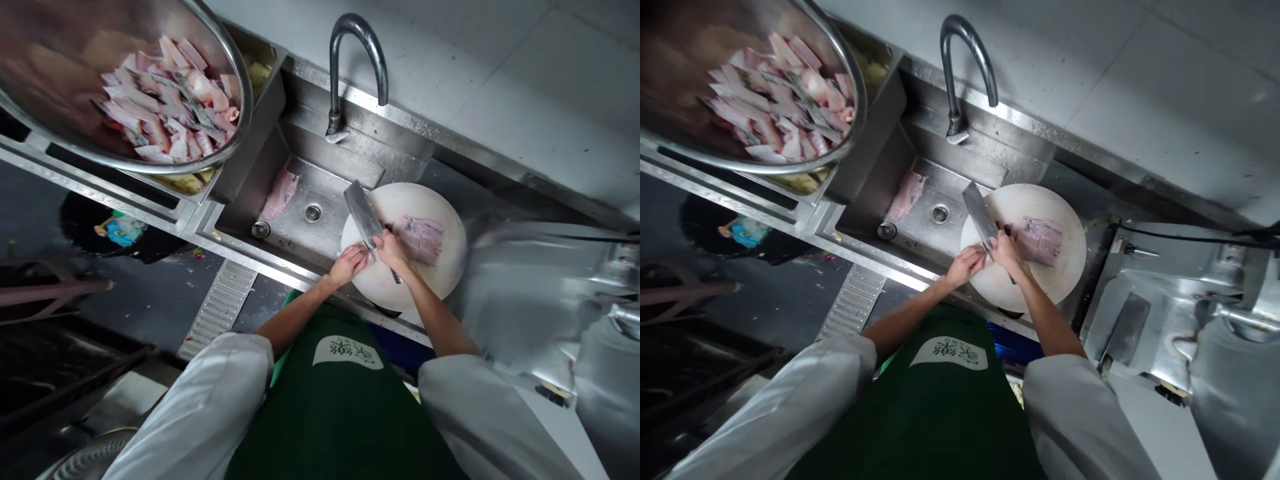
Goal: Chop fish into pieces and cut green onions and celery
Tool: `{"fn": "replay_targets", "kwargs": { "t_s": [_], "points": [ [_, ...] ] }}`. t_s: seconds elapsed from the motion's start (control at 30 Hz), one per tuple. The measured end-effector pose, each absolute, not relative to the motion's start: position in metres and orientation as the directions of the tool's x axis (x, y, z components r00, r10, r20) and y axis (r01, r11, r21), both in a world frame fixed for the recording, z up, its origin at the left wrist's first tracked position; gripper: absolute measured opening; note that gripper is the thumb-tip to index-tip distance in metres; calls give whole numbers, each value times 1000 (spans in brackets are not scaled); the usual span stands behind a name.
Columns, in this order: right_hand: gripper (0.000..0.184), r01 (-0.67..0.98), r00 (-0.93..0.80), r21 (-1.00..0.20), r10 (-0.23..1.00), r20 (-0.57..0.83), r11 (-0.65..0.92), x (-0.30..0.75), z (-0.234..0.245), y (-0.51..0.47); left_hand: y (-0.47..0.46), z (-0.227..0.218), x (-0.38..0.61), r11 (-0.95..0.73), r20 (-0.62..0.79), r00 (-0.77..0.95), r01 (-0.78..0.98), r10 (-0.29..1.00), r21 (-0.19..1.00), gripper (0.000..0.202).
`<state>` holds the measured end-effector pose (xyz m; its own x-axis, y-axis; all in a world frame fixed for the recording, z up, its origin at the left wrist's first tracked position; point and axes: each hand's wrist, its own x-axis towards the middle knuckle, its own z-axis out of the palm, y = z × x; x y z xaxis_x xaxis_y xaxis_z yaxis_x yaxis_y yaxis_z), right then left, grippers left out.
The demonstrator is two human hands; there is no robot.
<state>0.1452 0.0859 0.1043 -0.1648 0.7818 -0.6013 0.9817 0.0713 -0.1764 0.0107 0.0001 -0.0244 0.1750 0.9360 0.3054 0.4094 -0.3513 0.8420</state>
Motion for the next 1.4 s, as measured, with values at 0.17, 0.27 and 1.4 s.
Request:
{"fn": "replay_targets", "kwargs": {
  "t_s": [0.17, 0.27, 1.4],
  "points": [
    [42, 992, -104, -115, 889, -445, 58, 172, 139, 47, -33, -14, -27, -157, 332, -252, 530, 909, 833, 17],
    [46, 988, -144, -108, 925, -351, 113, 174, 137, 16, -43, -13, -36, -102, 362, -337, 594, 869, 798, 15],
    [27, 998, -51, -17, 773, -633, 52, 263, 113, -58, -27, -22, 4, -144, 229, -73, 589, 971, 796, 24]
  ]
}}
